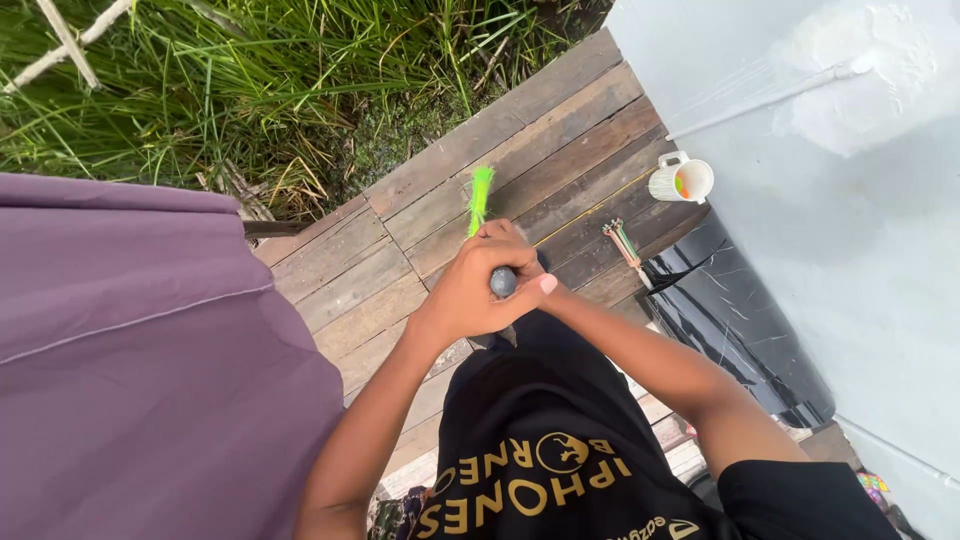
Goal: Sweeping a wooden balcony floor with a broom.
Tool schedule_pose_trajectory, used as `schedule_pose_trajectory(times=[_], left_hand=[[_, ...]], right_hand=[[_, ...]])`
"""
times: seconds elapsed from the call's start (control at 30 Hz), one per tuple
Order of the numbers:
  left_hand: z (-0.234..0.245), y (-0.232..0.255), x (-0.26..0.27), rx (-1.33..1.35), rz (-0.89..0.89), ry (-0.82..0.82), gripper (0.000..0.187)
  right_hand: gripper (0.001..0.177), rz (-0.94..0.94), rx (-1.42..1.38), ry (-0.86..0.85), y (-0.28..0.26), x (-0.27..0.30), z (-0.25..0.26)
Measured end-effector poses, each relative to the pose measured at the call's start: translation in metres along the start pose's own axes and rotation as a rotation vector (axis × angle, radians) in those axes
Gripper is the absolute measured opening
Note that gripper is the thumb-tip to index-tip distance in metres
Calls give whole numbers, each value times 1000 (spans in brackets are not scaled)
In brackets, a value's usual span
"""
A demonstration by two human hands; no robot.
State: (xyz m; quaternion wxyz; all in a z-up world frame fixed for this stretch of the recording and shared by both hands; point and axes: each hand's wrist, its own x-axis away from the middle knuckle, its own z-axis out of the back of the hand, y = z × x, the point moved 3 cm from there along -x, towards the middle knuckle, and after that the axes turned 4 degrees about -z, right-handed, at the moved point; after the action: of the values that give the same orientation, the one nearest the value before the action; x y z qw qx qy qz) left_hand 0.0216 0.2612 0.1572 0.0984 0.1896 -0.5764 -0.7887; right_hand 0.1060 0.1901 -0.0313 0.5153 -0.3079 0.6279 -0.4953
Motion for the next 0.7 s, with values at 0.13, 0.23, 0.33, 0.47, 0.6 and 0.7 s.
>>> schedule_pose_trajectory(times=[0.13,0.23,0.33,0.47,0.6,0.7], left_hand=[[-36,-32,-35,24,120,-114,37],[-57,-52,-48,8,314,-136,28],[-64,-45,-73,-75,65,-98,24],[-73,-32,-112,-62,124,-347,24],[-76,-27,-146,-104,-75,-459,21],[-71,-33,-169,-50,-83,-452,26]], right_hand=[[28,0,273,-17,43,22,51],[27,-308,391,24,97,43,66],[22,-651,362,296,123,37,81],[23,-614,118,332,89,6,111],[22,-343,-214,207,56,-16,143],[22,-431,-142,297,52,-29,160]])
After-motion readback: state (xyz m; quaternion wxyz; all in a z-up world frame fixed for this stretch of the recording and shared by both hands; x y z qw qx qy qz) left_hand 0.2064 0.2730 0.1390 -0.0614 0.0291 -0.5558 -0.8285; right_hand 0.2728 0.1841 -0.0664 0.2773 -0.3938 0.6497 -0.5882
